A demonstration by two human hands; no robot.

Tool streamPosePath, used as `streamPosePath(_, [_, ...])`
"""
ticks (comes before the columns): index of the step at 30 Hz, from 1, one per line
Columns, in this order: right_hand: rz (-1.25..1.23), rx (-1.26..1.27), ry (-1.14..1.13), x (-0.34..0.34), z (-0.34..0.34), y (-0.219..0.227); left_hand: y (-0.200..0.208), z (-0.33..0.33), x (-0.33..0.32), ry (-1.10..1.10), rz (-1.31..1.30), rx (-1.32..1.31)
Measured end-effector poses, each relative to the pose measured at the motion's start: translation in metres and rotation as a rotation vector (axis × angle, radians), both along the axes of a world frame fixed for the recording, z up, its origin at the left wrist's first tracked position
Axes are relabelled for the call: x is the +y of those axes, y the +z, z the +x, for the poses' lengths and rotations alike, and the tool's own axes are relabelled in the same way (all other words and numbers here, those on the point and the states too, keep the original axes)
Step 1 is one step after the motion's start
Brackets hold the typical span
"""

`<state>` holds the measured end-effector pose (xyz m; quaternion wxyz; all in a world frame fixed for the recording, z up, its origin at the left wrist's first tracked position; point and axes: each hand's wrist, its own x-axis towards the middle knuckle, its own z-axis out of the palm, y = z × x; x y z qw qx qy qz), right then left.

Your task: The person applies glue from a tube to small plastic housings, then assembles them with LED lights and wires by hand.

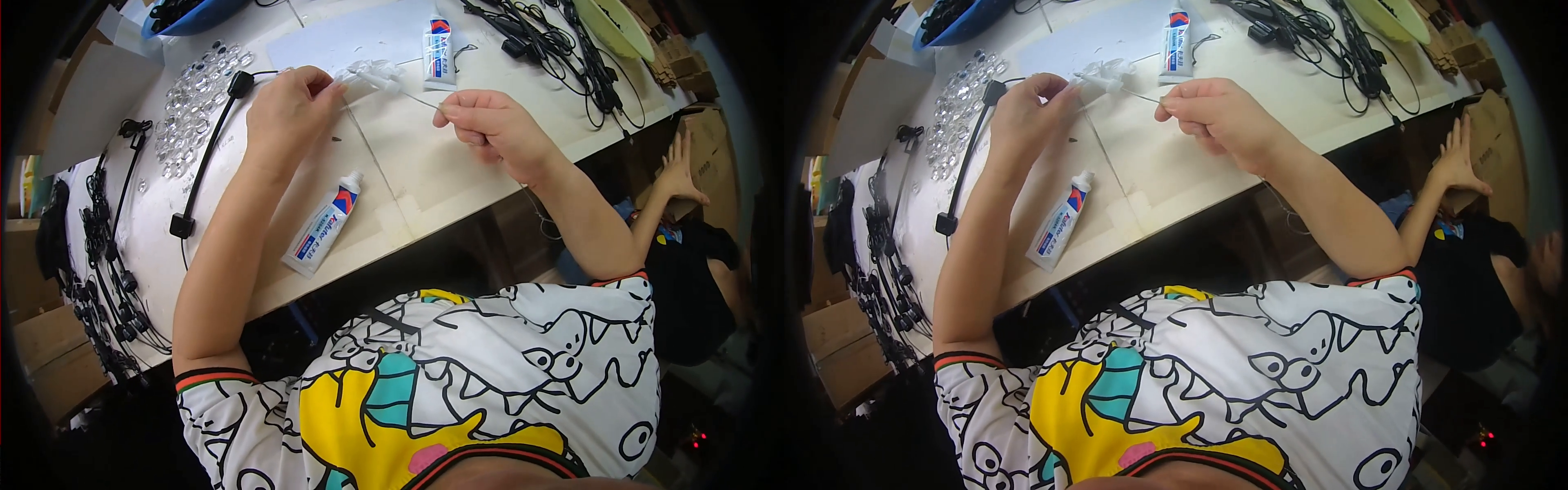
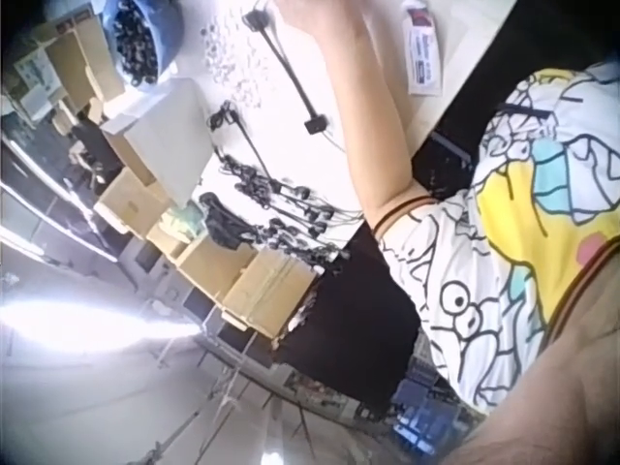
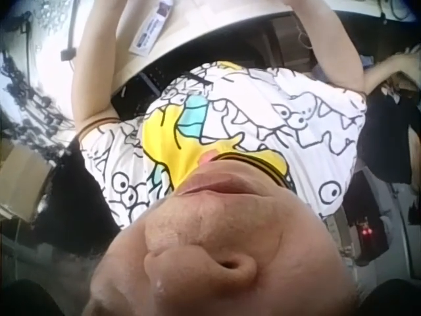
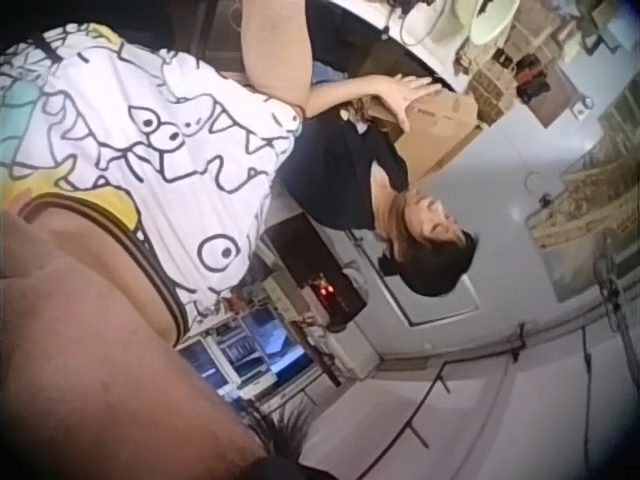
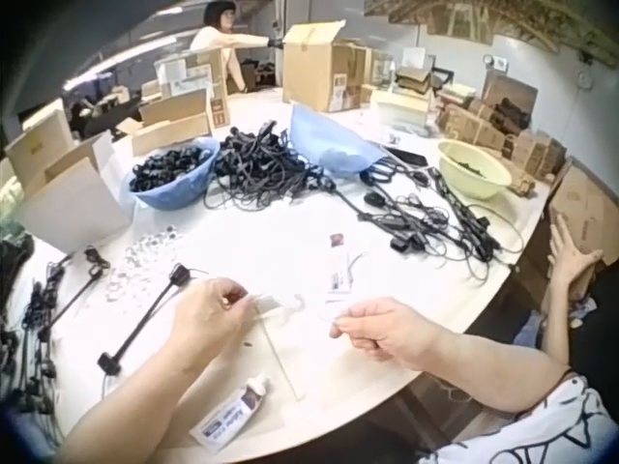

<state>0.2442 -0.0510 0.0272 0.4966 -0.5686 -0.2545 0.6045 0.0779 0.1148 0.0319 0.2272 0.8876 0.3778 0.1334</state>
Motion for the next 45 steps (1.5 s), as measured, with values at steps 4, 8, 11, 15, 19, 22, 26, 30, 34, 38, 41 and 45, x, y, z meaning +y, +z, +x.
streamPosePath(4, [0.077, -0.304, -0.008, 0.009, -0.008, 0.006, -0.004, -0.004, 0.001, 0.007, -0.022, -0.073])
streamPosePath(8, [0.145, -0.474, 0.015, 0.014, -0.008, -0.004, -0.011, -0.007, 0.007, 0.052, -0.225, -0.282])
streamPosePath(11, [0.188, -0.575, 0.022, 0.015, -0.008, -0.008, -0.011, -0.007, 0.006, 0.054, -0.457, -0.489])
streamPosePath(15, [0.229, -0.562, 0.038, 0.018, -0.013, -0.007, -0.017, -0.011, 0.009, 0.028, -0.769, -0.670])
streamPosePath(19, [0.214, -0.505, 0.041, 0.018, -0.018, -0.005, -0.016, -0.011, 0.005, 0.034, -1.007, -0.869])
streamPosePath(22, [0.215, -0.442, 0.055, 0.018, -0.020, -0.005, -0.018, -0.010, 0.003, 0.063, -1.010, -0.946])
streamPosePath(26, [0.207, -0.353, 0.063, 0.016, -0.027, -0.003, -0.017, -0.010, 0.003, 0.048, -0.905, -0.976])
streamPosePath(30, [0.197, -0.295, 0.040, 0.012, -0.029, 0.003, -0.014, -0.009, 0.008, 0.100, -0.938, -0.914])
streamPosePath(34, [0.127, -0.146, 0.009, 0.003, -0.026, 0.005, -0.009, -0.007, 0.008, 0.193, -1.002, -0.936])
streamPosePath(38, [0.092, -0.067, -0.002, -0.002, -0.021, 0.002, -0.010, -0.007, 0.009, 0.185, -0.974, -0.923])
streamPosePath(41, [0.085, -0.061, -0.004, -0.001, -0.021, 0.000, -0.011, -0.002, 0.004, 0.147, -0.996, -0.914])
streamPosePath(45, [0.137, -0.159, 0.020, 0.001, -0.023, 0.004, -0.004, -0.003, 0.000, 0.132, -0.999, -0.820])
